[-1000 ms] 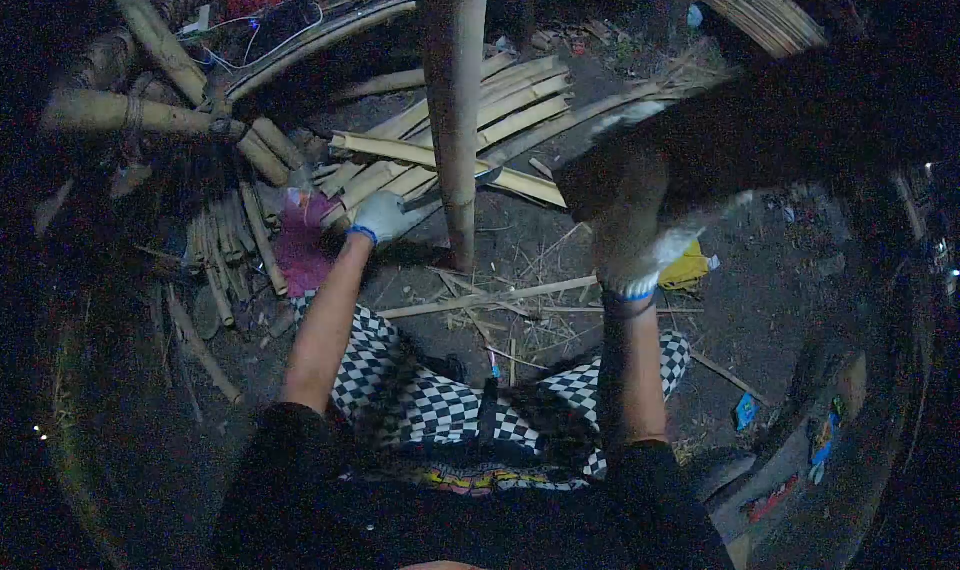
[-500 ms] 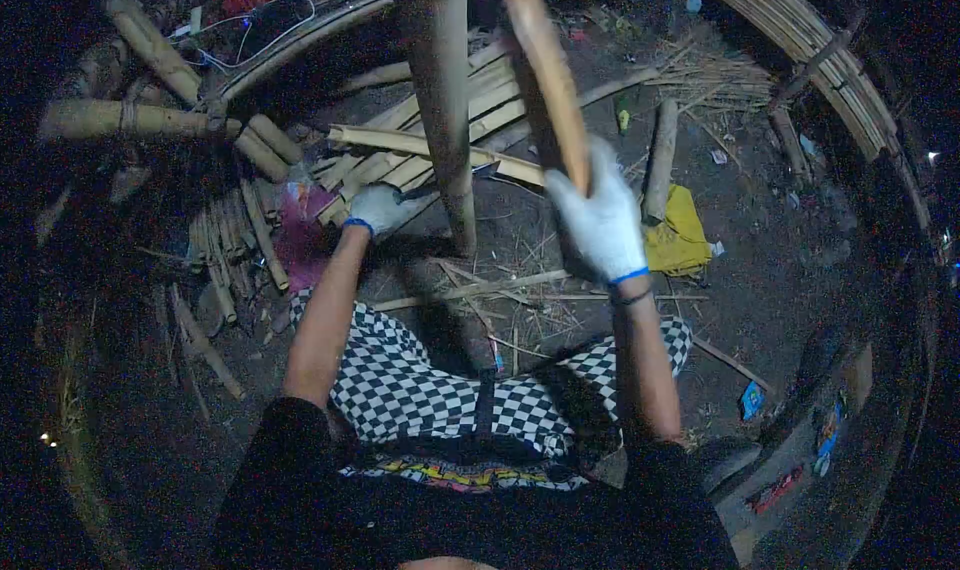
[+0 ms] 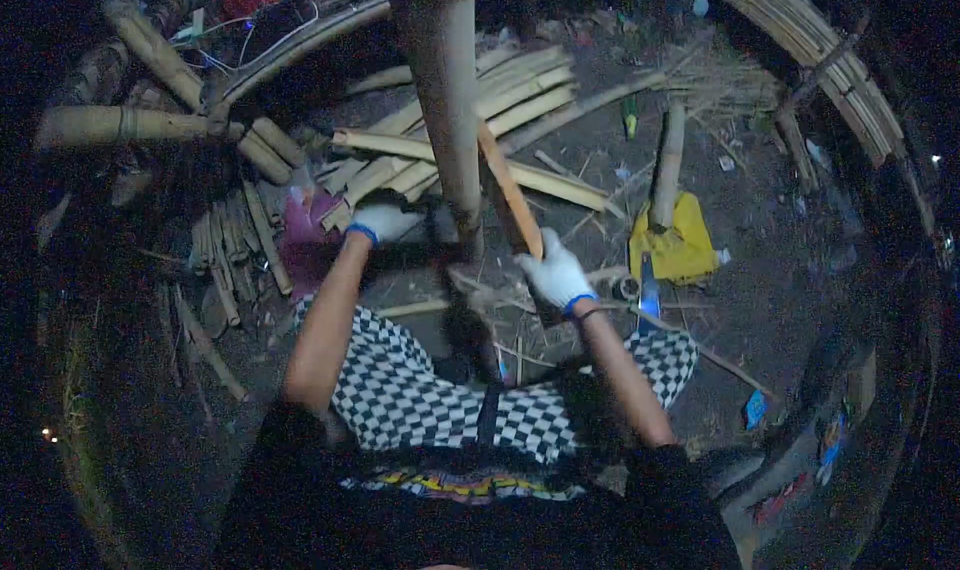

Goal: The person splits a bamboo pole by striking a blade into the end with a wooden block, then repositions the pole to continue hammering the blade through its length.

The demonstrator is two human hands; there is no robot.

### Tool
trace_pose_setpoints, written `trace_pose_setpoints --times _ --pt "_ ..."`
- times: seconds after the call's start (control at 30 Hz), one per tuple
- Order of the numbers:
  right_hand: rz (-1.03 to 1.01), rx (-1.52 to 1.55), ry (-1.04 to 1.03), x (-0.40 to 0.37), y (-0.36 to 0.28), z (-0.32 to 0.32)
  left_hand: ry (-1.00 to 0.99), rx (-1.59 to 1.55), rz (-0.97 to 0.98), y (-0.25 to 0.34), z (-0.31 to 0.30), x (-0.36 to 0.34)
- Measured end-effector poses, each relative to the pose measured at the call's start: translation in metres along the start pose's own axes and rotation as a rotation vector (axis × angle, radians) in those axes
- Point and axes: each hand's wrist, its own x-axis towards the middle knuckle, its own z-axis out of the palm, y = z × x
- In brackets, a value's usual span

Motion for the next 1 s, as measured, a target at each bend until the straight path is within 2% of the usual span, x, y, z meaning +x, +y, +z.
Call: trace_pose_setpoints --times 0.03,0.07,0.13,0.2,0.27,0.3,0.33,0.37,0.4,0.47,0.5,0.53,0.6,0.63,0.67,0.7,0.73,0.8,0.87,0.93,0.97,1.0 --pt "-0.048 -0.013 0.061 0.004 0.010 -0.003 -0.306 -0.120 -0.222 0.018 -0.038 -0.006" --pt "-0.023 0.058 0.072 -0.009 -0.027 -0.027 -0.645 -0.099 -0.301 0.027 -0.062 0.008" --pt "-0.028 0.053 0.209 -0.019 -0.072 -0.062 -0.667 -0.057 -0.399 0.053 -0.108 0.013" --pt "-0.223 0.100 0.494 -0.015 -0.086 -0.082 -0.630 -0.061 -0.380 0.046 -0.097 0.016" --pt "-0.242 0.436 0.590 -0.026 -0.118 -0.099 -0.601 -0.066 -0.358 0.034 -0.075 0.013" --pt "-0.241 0.436 0.589 -0.020 -0.112 -0.095 -0.548 -0.009 -0.269 0.025 -0.061 0.012" --pt "-0.371 0.489 0.712 -0.009 -0.097 -0.085 -0.494 0.048 -0.181 0.020 -0.054 0.012" --pt "-0.501 0.540 0.834 0.001 -0.080 -0.070 -0.462 -0.001 -0.242 0.031 -0.069 0.010" --pt "-0.478 0.310 0.932 0.009 -0.056 -0.045 -0.463 0.001 -0.241 0.037 -0.083 0.016" --pt "0.041 0.185 0.411 0.005 -0.004 0.024 -0.630 -0.066 -0.356 0.048 -0.096 0.017" --pt "0.160 -0.004 -0.060 0.006 0.022 0.030 -0.654 -0.044 -0.356 0.042 -0.085 0.020" --pt "0.103 0.147 -0.100 0.009 0.054 0.049 -0.645 -0.041 -0.351 0.041 -0.068 0.010" --pt "-0.016 0.016 0.050 -0.001 0.030 0.032 -0.023 -0.012 -0.131 0.024 -0.038 0.004" --pt "0.018 0.136 0.005 0.011 0.029 0.022 -0.226 0.055 -0.185 0.031 -0.062 0.009" --pt "0.095 0.267 -0.060 0.000 0.035 0.023 -0.643 -0.104 -0.413 0.039 -0.083 0.013" --pt "0.077 0.234 0.041 -0.029 -0.029 -0.007 -0.599 -0.102 -0.384 0.038 -0.080 0.011" --pt "0.064 0.226 0.050 -0.041 -0.059 -0.021 -0.545 -0.097 -0.357 0.034 -0.078 0.014" --pt "0.066 0.126 0.386 -0.056 -0.095 -0.036 -0.549 -0.076 -0.367 0.035 -0.078 0.023" --pt "-0.204 0.090 0.642 -0.060 -0.118 -0.051 -0.571 -0.052 -0.380 0.042 -0.077 0.025" --pt "-0.504 0.201 0.694 -0.058 -0.128 -0.070 -0.481 -0.007 -0.363 0.045 -0.074 0.030" --pt "-0.693 0.326 0.687 -0.059 -0.135 -0.075 -0.517 -0.032 -0.379 0.041 -0.070 0.038" --pt "-0.694 0.323 0.689 -0.057 -0.142 -0.069 -0.515 -0.033 -0.376 0.041 -0.069 0.043"
